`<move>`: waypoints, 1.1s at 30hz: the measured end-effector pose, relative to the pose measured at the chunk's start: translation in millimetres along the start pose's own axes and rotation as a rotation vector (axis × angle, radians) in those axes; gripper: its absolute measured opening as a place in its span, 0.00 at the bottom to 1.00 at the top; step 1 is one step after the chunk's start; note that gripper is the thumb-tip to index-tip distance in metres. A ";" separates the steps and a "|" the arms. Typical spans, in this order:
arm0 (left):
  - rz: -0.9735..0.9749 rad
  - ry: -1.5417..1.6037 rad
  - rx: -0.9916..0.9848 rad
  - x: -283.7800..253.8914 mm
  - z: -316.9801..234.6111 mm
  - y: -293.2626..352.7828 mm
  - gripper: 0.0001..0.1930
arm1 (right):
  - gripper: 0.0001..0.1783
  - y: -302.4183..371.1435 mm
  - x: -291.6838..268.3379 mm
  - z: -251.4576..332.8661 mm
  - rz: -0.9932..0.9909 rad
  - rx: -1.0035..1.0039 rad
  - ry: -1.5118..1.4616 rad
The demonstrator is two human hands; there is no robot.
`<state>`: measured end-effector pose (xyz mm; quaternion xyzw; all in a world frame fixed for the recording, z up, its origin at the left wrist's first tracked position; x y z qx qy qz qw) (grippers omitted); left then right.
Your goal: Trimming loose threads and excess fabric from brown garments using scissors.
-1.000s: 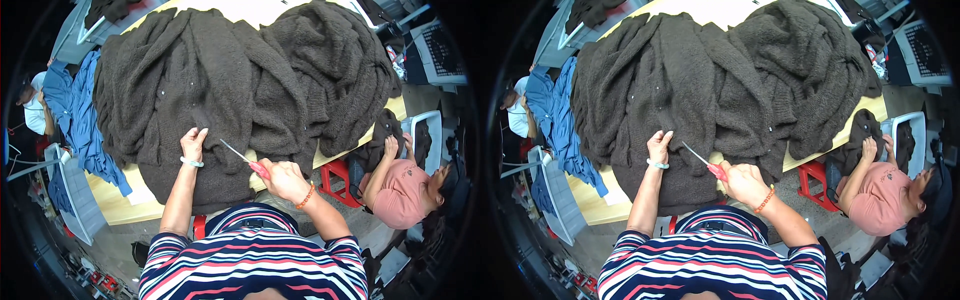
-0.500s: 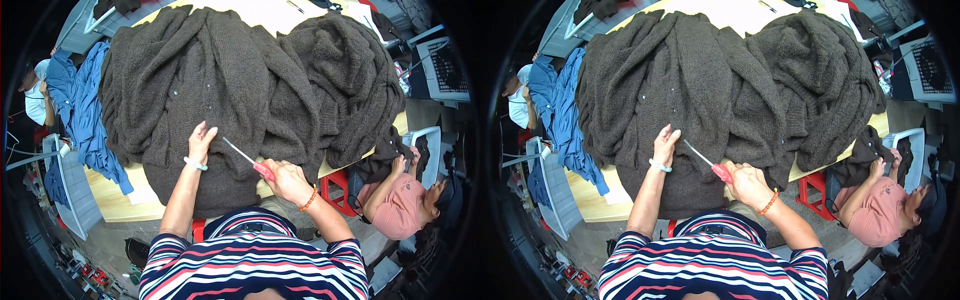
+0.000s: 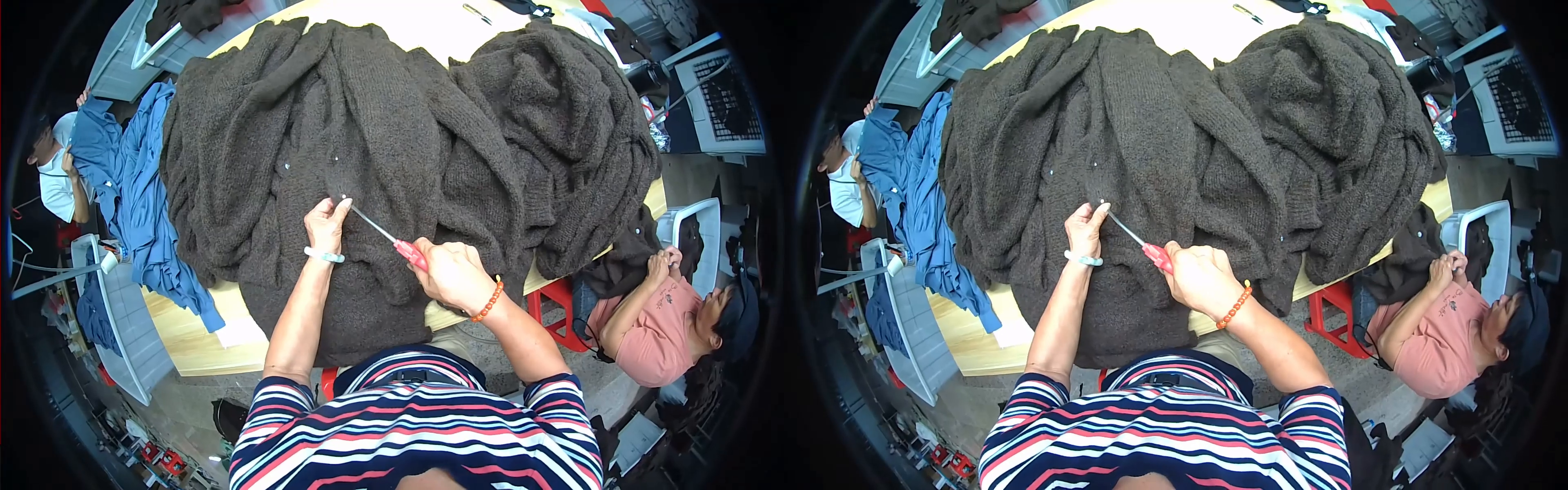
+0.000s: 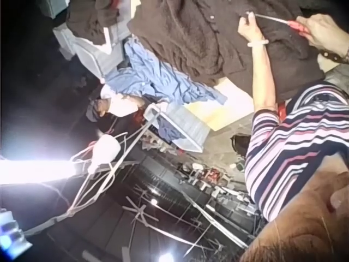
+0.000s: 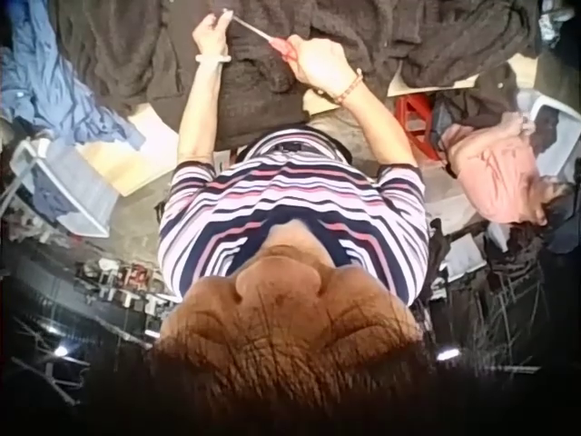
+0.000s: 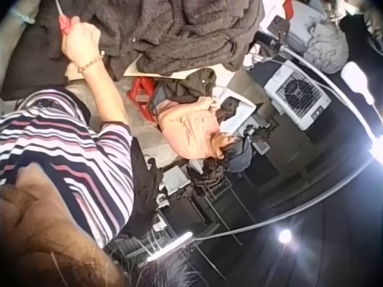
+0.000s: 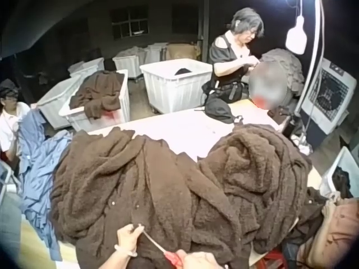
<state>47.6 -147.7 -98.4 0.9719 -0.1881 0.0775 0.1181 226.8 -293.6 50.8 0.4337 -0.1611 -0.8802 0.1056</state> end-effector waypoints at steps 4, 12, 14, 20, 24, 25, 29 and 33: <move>-0.025 -0.039 -0.032 3.1 -5.3 1.7 0.04 | 0.10 -2.2 1.9 -3.7 0.046 -0.022 -0.029; -0.006 -0.090 -0.038 -17.7 5.6 -0.8 0.06 | 0.11 -4.9 -1.6 -2.0 0.099 -0.025 -0.047; 0.103 -0.199 -0.129 -21.7 10.4 -8.9 0.08 | 0.09 -3.0 -6.5 -3.8 0.052 -0.051 -0.037; 0.109 0.198 -0.111 12.1 -24.8 -61.2 0.14 | 0.12 -9.5 -18.5 -6.9 -0.035 0.004 -0.043; 0.042 -0.002 -0.026 11.5 -23.4 -75.1 0.07 | 0.12 -25.8 -28.6 -6.2 -0.094 0.073 0.011; 0.030 -0.036 0.006 13.1 -24.4 -73.5 0.07 | 0.11 -31.9 -25.6 -9.1 -0.106 0.046 0.031; 0.015 -0.071 0.046 3.3 -24.9 -64.6 0.07 | 0.11 -39.5 -25.1 -2.5 -0.089 0.023 0.059; 0.028 -0.060 0.049 6.7 -30.5 -62.9 0.06 | 0.11 -42.0 -33.1 -1.6 -0.141 0.023 0.012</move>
Point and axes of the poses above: each hand's wrist, its own y-axis away from the middle knuckle, its own x-axis out of the palm, z = x × y, the point moved 7 cm from there along -y, towards the middle knuckle, and after that the axes turned 9 degrees about z, right-handed, at the moved point
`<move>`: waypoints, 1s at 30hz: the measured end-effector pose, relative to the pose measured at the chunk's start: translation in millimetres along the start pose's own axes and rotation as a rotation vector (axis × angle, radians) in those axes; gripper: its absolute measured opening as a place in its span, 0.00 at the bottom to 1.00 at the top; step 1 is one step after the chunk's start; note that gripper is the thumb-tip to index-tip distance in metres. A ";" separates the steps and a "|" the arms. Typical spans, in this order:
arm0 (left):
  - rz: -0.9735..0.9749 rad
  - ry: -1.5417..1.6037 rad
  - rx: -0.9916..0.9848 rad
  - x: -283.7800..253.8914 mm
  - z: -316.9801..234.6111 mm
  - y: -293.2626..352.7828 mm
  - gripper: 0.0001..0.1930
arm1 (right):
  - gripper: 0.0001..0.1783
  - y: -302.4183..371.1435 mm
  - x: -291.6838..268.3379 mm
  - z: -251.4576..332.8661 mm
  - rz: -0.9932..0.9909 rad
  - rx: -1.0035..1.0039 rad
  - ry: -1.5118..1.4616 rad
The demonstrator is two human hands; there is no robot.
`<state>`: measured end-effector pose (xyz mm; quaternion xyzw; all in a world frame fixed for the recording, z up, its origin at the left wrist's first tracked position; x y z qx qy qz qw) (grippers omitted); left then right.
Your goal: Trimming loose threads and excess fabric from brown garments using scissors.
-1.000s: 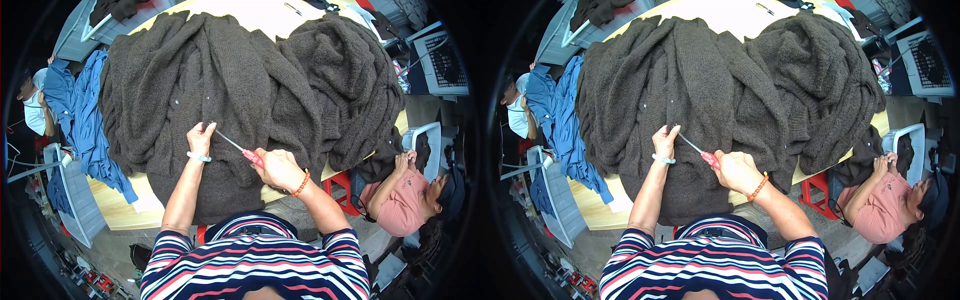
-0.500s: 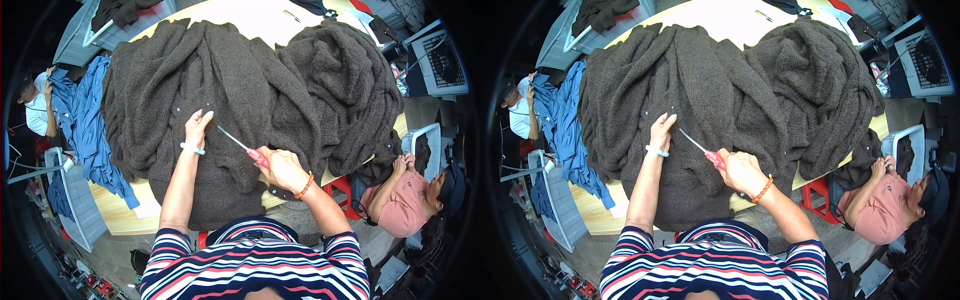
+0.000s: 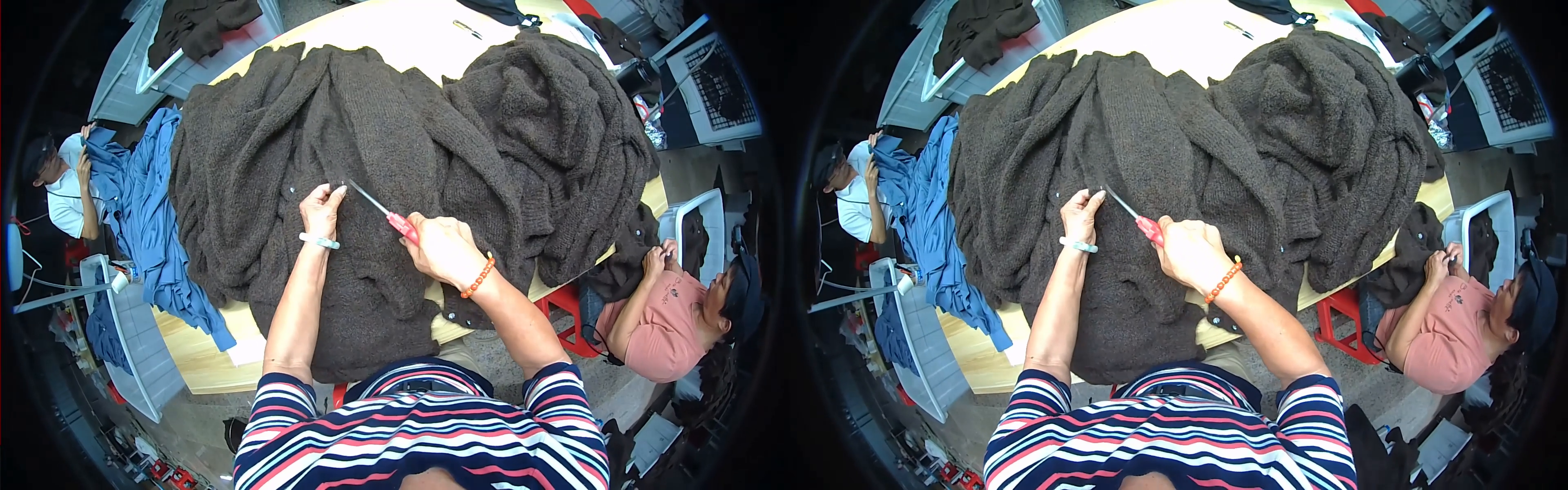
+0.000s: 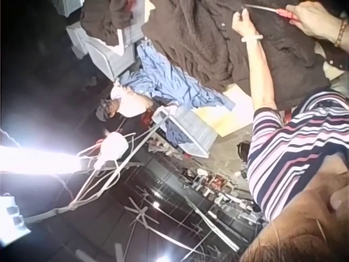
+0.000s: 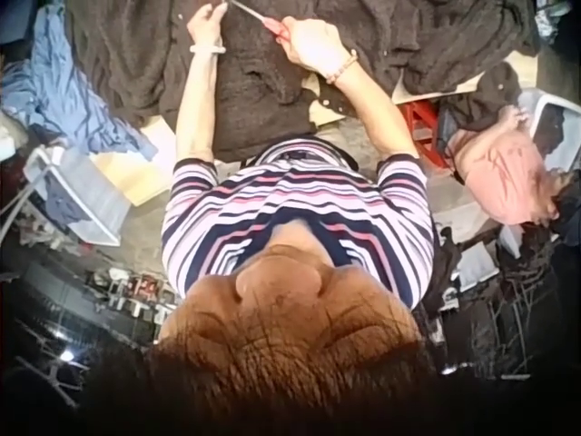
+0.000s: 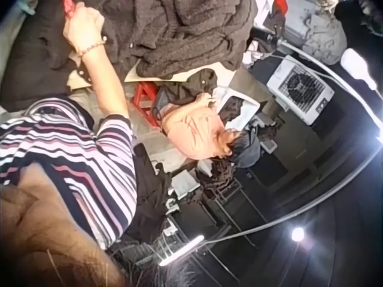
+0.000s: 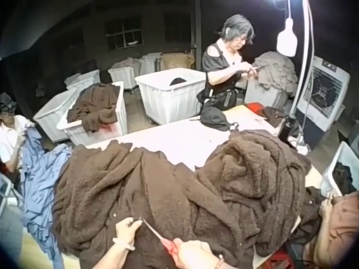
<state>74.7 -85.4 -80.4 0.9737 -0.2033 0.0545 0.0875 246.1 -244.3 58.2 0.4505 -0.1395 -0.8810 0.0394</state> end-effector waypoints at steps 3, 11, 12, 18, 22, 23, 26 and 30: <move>0.013 0.025 0.030 -3.2 0.6 -0.8 0.04 | 0.12 -3.0 7.1 1.9 0.091 -0.005 -0.028; 0.070 0.007 0.028 -5.7 2.5 3.4 0.04 | 0.15 3.9 10.2 -4.4 0.128 0.011 -0.026; 0.037 0.024 0.007 -8.1 2.9 3.9 0.05 | 0.14 4.6 8.9 -2.6 0.126 -0.003 -0.043; 0.075 0.057 -0.045 6.2 -3.3 12.5 0.04 | 0.14 21.3 -2.6 -24.4 0.126 0.016 -0.047; 0.091 -0.045 -0.118 4.4 14.1 22.6 0.08 | 0.11 47.7 -0.6 -20.7 0.199 -0.002 -0.123; -0.001 -0.085 -0.191 -12.8 33.8 26.8 0.09 | 0.11 54.6 -0.9 -13.5 0.188 -0.049 -0.125; -0.007 -0.106 -0.231 3.1 42.7 38.7 0.06 | 0.11 68.4 1.0 -17.1 0.182 -0.054 -0.129; 0.129 -0.235 -0.201 52.4 18.0 59.1 0.16 | 0.12 69.8 -14.6 -30.9 0.180 0.052 -0.118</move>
Point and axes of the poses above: each hand's wrist, its own y-axis away from the middle knuckle, its own x-axis out of the palm, z = x × y, the point moved 7 cm from there along -y, towards the middle knuckle, and after that the axes turned 9 degrees about z, right-handed, at the moved point
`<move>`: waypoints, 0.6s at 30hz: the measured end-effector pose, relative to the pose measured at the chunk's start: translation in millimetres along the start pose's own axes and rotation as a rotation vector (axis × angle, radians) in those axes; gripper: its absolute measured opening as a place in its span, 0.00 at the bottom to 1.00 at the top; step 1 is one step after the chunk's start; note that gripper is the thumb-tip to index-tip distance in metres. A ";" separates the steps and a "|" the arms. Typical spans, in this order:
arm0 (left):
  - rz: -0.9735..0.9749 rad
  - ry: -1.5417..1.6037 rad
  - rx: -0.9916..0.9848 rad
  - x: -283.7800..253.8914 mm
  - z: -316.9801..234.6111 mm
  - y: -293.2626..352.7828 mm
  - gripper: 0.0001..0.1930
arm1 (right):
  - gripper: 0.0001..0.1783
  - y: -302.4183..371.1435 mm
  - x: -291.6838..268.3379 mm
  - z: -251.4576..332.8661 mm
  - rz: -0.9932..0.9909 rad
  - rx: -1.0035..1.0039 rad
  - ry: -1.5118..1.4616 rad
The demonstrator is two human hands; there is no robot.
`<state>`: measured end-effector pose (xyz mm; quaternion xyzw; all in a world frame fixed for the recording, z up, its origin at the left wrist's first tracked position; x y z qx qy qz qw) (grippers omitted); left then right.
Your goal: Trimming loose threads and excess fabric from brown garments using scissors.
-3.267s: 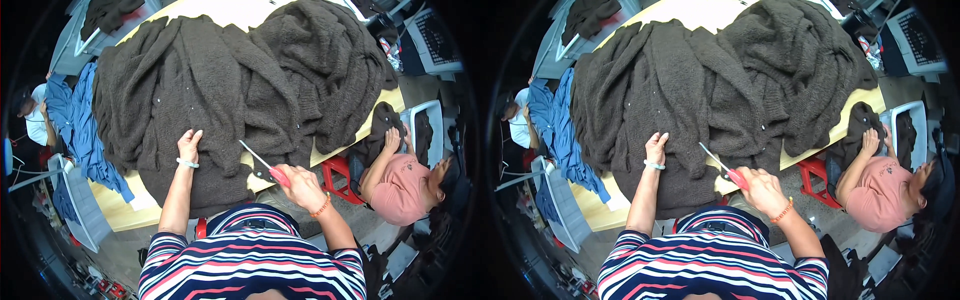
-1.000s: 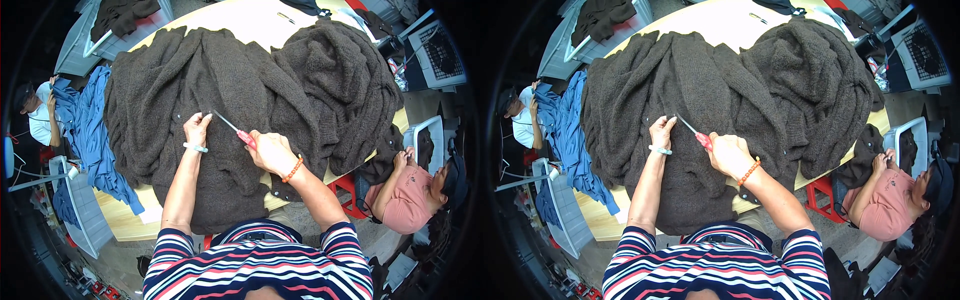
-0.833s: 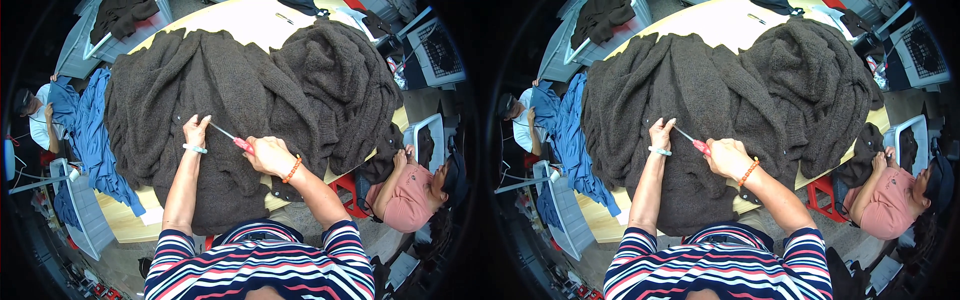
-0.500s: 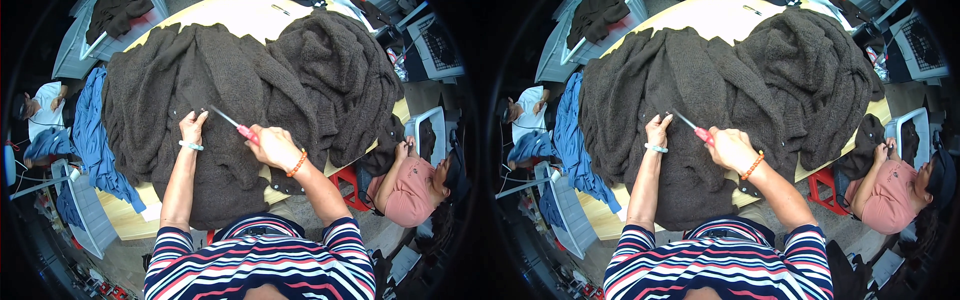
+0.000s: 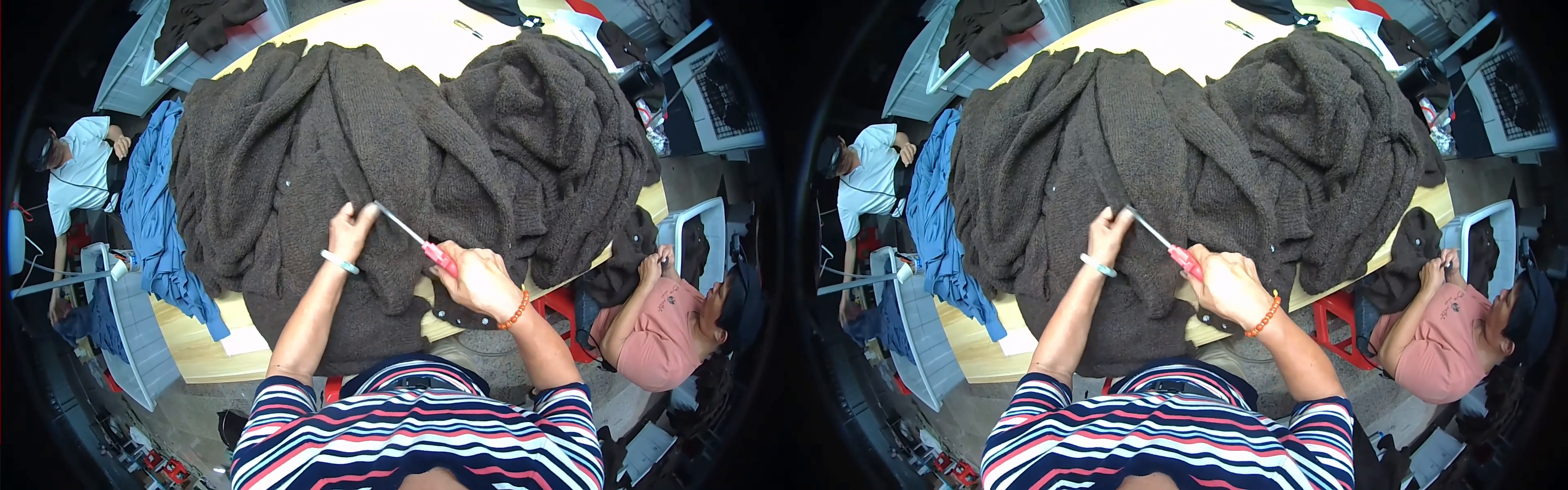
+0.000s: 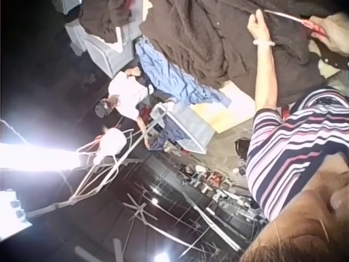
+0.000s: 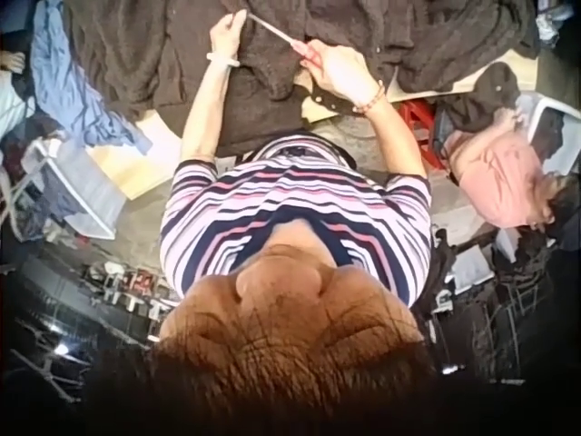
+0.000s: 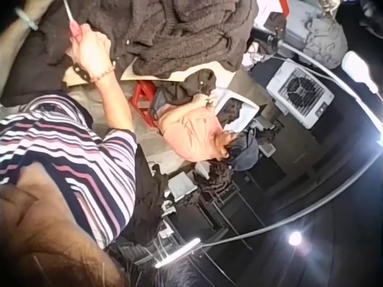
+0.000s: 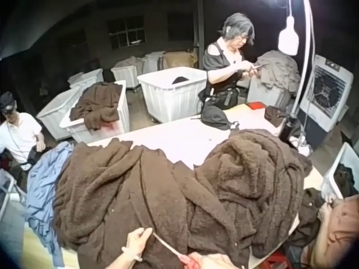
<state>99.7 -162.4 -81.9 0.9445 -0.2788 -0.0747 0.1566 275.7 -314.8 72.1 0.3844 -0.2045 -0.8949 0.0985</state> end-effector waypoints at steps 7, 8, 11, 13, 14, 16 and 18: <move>-0.123 -0.774 -0.033 76.9 -20.4 -3.3 0.48 | 0.13 5.1 -44.3 -10.3 -0.176 -0.020 -0.013; -0.090 -0.609 0.022 74.2 -14.6 -14.8 0.43 | 0.14 9.5 -54.3 -9.7 -0.197 -0.010 -0.022; 0.013 -0.036 -0.022 71.2 -24.0 -50.1 0.25 | 0.16 31.6 -75.1 -40.1 -0.275 0.066 -0.087; 0.200 0.402 0.038 100.0 -105.4 -59.9 0.23 | 0.19 52.9 -90.5 -62.6 -0.350 0.098 -0.117; 0.249 0.447 0.132 110.4 -149.0 -64.3 0.18 | 0.18 64.7 -99.2 -69.9 -0.415 0.048 -0.167; 0.246 0.481 0.252 142.5 -208.9 -79.3 0.10 | 0.17 87.3 -113.3 -90.9 -0.480 0.031 -0.328; 0.168 0.271 0.277 192.8 -241.7 -93.2 0.20 | 0.17 116.1 -134.5 -95.3 -0.562 0.057 -0.507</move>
Point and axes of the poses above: each hand's wrist, its own y-axis away from the middle knuckle, its own x-axis out of the palm, z = x × y, the point moved 7 cm from there along -y, towards the middle knuckle, and after that the axes turned 9 degrees about z, right-handed, at the moved point
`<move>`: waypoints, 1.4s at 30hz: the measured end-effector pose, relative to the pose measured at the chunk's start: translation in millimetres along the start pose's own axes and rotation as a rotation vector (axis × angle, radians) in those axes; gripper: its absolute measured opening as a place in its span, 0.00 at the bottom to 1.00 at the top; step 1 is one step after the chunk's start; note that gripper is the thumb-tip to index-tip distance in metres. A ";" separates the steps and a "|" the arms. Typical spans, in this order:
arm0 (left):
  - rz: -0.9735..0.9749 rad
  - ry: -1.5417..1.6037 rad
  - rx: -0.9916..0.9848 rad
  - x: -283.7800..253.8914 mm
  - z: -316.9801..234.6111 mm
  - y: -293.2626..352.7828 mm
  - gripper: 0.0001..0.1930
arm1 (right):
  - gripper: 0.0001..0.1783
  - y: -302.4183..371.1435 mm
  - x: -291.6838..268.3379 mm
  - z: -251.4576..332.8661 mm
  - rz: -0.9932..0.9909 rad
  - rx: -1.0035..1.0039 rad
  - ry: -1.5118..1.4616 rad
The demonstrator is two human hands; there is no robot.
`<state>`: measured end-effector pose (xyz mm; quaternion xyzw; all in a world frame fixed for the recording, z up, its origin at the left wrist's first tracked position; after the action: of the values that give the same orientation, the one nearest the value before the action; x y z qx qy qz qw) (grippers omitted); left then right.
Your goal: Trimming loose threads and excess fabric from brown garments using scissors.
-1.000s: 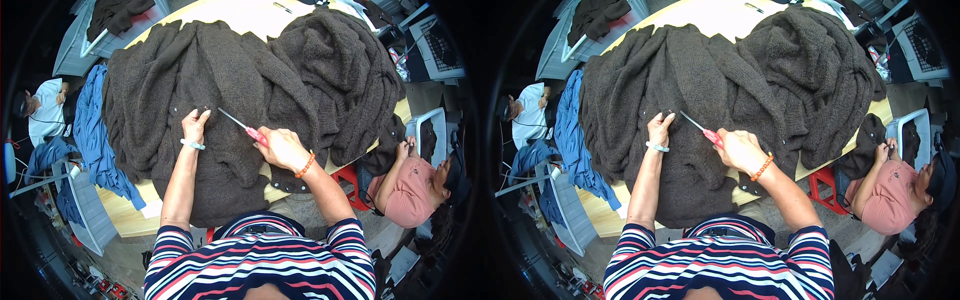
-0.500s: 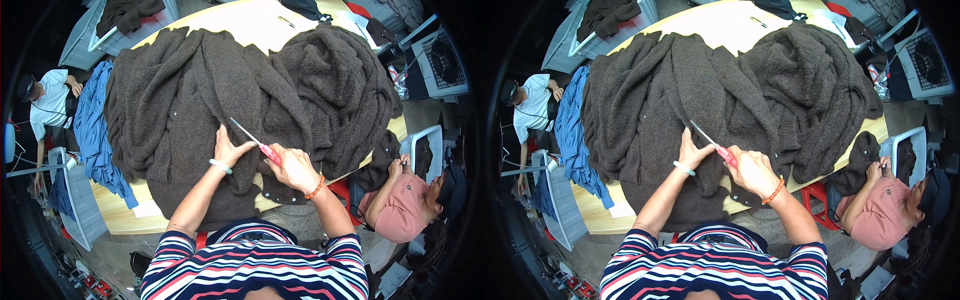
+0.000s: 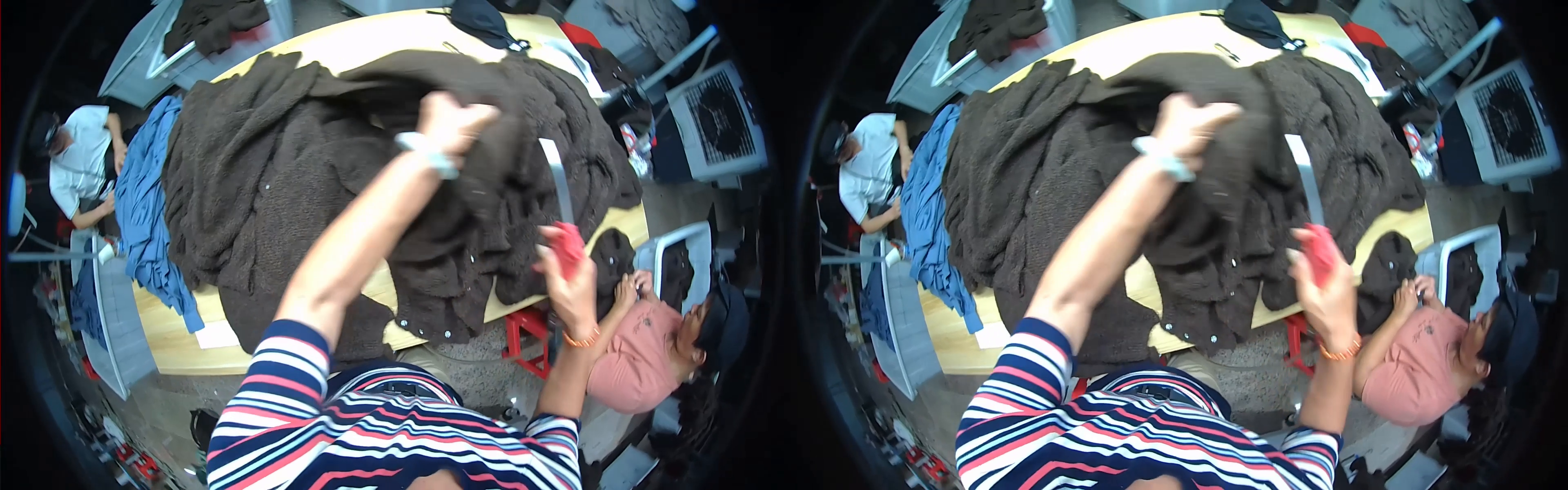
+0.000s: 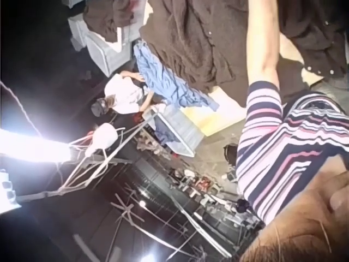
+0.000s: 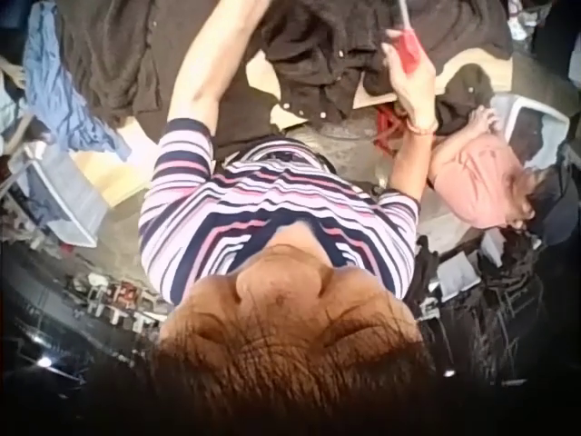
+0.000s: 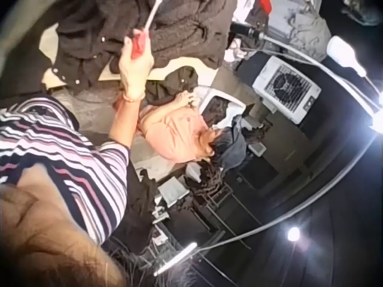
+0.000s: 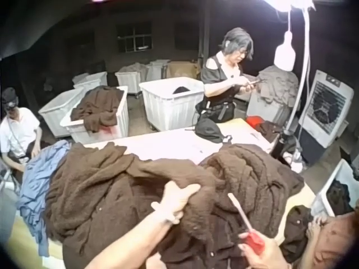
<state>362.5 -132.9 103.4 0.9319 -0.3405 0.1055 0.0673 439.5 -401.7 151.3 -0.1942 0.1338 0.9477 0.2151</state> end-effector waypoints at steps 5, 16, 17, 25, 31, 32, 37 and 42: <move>0.390 0.072 0.393 183.3 20.5 20.5 0.24 | 0.21 43.6 -70.4 27.5 -0.126 -0.166 -0.051; 0.856 -0.725 -0.010 177.4 220.7 261.0 0.29 | 0.22 -50.2 85.7 10.9 0.507 -0.293 0.261; 0.775 -0.659 0.002 152.8 192.0 275.6 0.28 | 0.22 -65.3 97.6 6.7 0.514 -0.243 0.270; -0.238 -1.386 -0.174 -171.6 60.1 345.2 0.40 | 0.20 -179.8 17.2 -105.8 0.056 0.182 0.381; -0.799 -1.079 -0.595 -290.4 135.1 476.0 0.53 | 0.19 -91.3 112.2 -17.1 0.237 -0.309 0.397; -0.852 -1.123 -0.581 -278.6 144.1 471.6 0.51 | 0.19 -67.4 142.7 -4.1 0.360 -0.338 0.378; -0.686 -0.723 -0.529 -199.6 157.3 406.5 0.54 | 0.33 -2.0 269.8 -40.5 0.718 -0.283 0.452; -0.566 -0.393 -0.470 -200.9 133.7 413.3 0.40 | 0.35 -17.7 295.9 -91.1 0.672 -0.102 0.450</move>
<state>-35.4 -348.3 -52.6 0.9504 -0.0920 -0.1778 0.2380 229.7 -311.8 -58.6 -0.3525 0.1862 0.9046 -0.1513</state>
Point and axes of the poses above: each hand's wrist, its own y-axis away from the middle knuckle, its own x-axis out of the palm, z = x × y, the point moved 7 cm from there along -y, towards the middle knuckle, and after that the axes turned 9 degrees about z, right-handed, at the moved point
